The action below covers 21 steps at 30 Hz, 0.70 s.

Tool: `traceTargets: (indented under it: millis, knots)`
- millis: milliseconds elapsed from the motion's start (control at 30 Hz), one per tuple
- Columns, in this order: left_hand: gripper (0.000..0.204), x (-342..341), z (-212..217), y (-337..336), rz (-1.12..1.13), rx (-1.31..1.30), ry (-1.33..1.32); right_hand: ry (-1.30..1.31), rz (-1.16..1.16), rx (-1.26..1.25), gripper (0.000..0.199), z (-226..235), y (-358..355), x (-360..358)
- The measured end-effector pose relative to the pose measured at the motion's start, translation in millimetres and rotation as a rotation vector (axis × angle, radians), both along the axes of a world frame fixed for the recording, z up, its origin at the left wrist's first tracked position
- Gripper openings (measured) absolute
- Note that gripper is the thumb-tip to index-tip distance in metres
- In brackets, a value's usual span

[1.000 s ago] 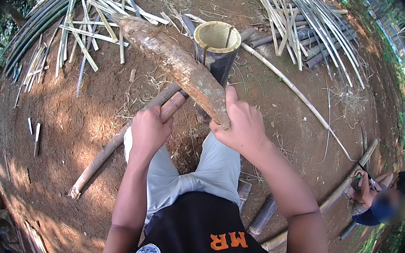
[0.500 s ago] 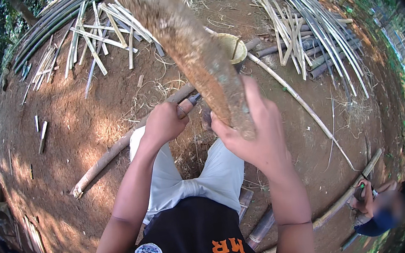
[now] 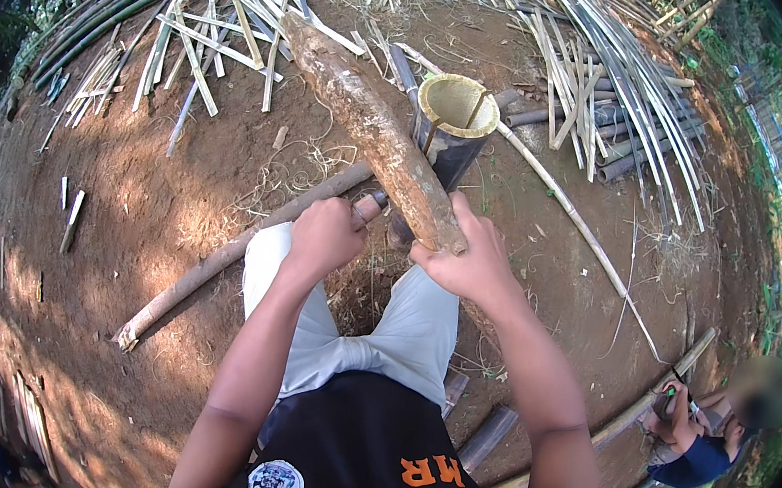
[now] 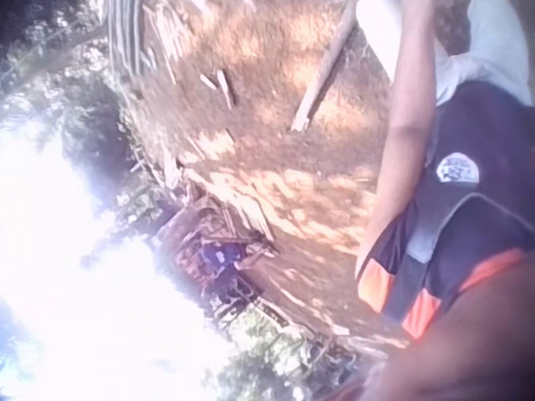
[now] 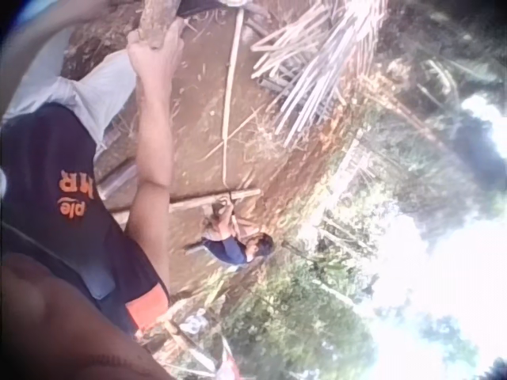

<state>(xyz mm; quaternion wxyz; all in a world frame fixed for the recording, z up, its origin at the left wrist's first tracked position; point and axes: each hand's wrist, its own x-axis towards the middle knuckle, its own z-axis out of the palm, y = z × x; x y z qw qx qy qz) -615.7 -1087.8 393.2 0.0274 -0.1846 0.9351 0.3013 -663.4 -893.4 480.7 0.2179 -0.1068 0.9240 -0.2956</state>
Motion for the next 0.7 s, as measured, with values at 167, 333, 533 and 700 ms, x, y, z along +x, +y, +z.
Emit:
traceTargets:
  millis: [167, 333, 533, 700]
  knots:
    - [0.02, -4, -7, -7, 0.003, -0.015, -0.016, 0.005, 0.023, -0.277, 0.085, -5, 17, 31]
    - [0.023, 0, 4, -22, 0.006, -0.021, -0.03, 0.43, -0.027, -0.499, 0.073, 2, 63, 64]
    - [0.03, 6, -7, -47, -0.018, -0.038, -0.054, 0.573, -0.423, -0.107, 0.085, -9, 82, 21]
    - [0.037, 18, -5, -44, -0.018, -0.104, 0.009, 0.54, -0.359, -0.174, 0.095, -4, 87, 5]
